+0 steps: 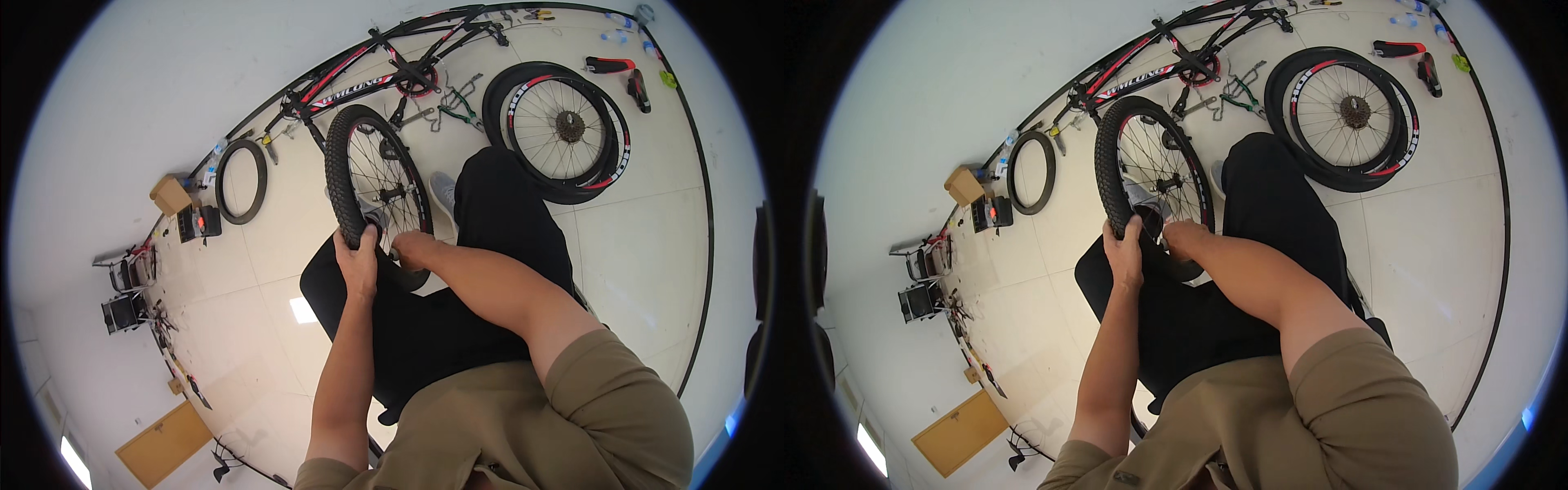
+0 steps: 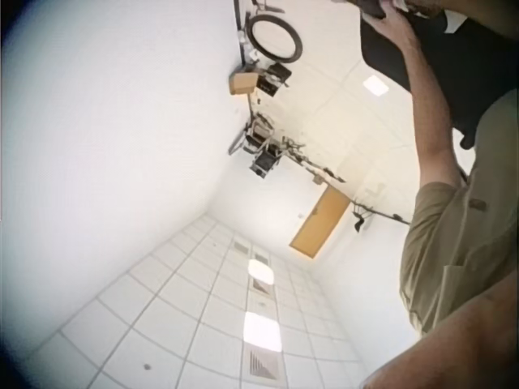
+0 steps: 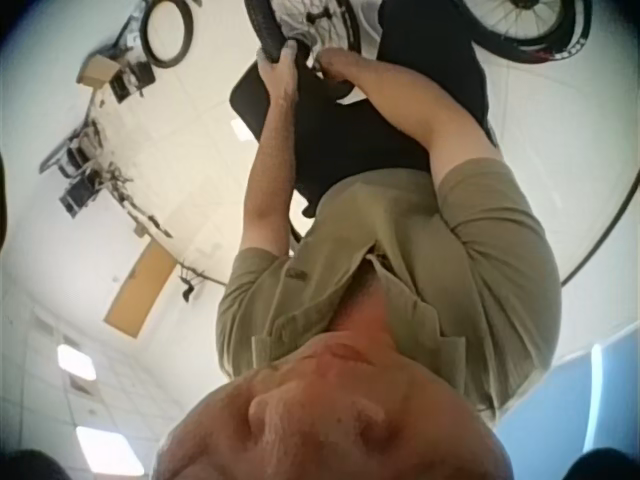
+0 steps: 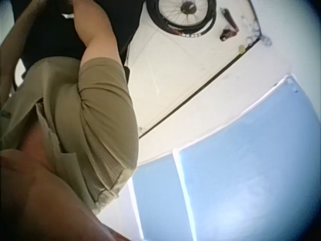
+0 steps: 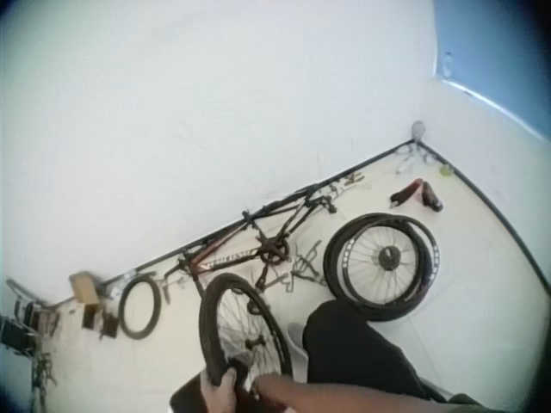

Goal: The person installs a bicycle tire onto a wheel rim using tire levers. They work around the circumference of the wheel, prying the tire bead over the rim edge and seating it into place.

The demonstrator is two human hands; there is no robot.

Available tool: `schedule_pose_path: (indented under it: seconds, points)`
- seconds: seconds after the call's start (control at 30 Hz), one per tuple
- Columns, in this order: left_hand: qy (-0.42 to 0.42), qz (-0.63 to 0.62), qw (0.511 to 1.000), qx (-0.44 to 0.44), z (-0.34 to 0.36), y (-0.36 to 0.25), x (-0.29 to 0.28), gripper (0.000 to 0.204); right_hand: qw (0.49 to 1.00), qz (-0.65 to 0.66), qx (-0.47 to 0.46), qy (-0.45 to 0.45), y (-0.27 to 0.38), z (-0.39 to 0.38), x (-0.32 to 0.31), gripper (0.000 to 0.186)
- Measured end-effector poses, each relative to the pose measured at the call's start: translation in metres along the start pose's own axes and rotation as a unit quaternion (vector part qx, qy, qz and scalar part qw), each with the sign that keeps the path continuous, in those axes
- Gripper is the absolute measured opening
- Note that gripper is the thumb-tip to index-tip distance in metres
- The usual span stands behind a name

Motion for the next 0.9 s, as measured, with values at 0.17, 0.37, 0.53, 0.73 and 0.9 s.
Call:
schedule_pose_path:
  seconds: [0.17,0.37,0.53,0.73,0.9]
  points:
    - [-0.04,0.002,0.996,0.074,0.007,-0.004,-0.004,0.038,0.998,-0.042,0.029,0.02,0.017,-0.022,-0.016,0.046]
    - [-0.083,0.108,0.984,0.114,0.018,0.001,-0.013,0.045,0.999,-0.007,0.007,-0.04,0.01,-0.018,-0.017,0.043]
    - [-0.08,0.099,0.982,0.141,0.021,0.003,-0.019,0.044,0.997,0.006,-0.019,-0.076,0.011,-0.006,-0.015,0.031]
    - [-0.062,0.081,0.988,0.112,0.026,0.016,-0.02,0.047,0.992,0.013,-0.03,-0.12,0.009,0.002,-0.023,0.026]
    - [-0.054,0.058,0.991,0.107,0.019,0.016,-0.014,0.045,0.984,0.035,-0.019,-0.175,0.007,0.007,-0.04,0.025]
Point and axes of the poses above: each hand's wrist, its own z-axis towards the middle knuckle, its own x-axis out of the palm, y = z × x, the point moved 6 cm from there along z, towards the middle knuckle, and after that the axes turned 4 degrees about -x, right-handed, at the moved point
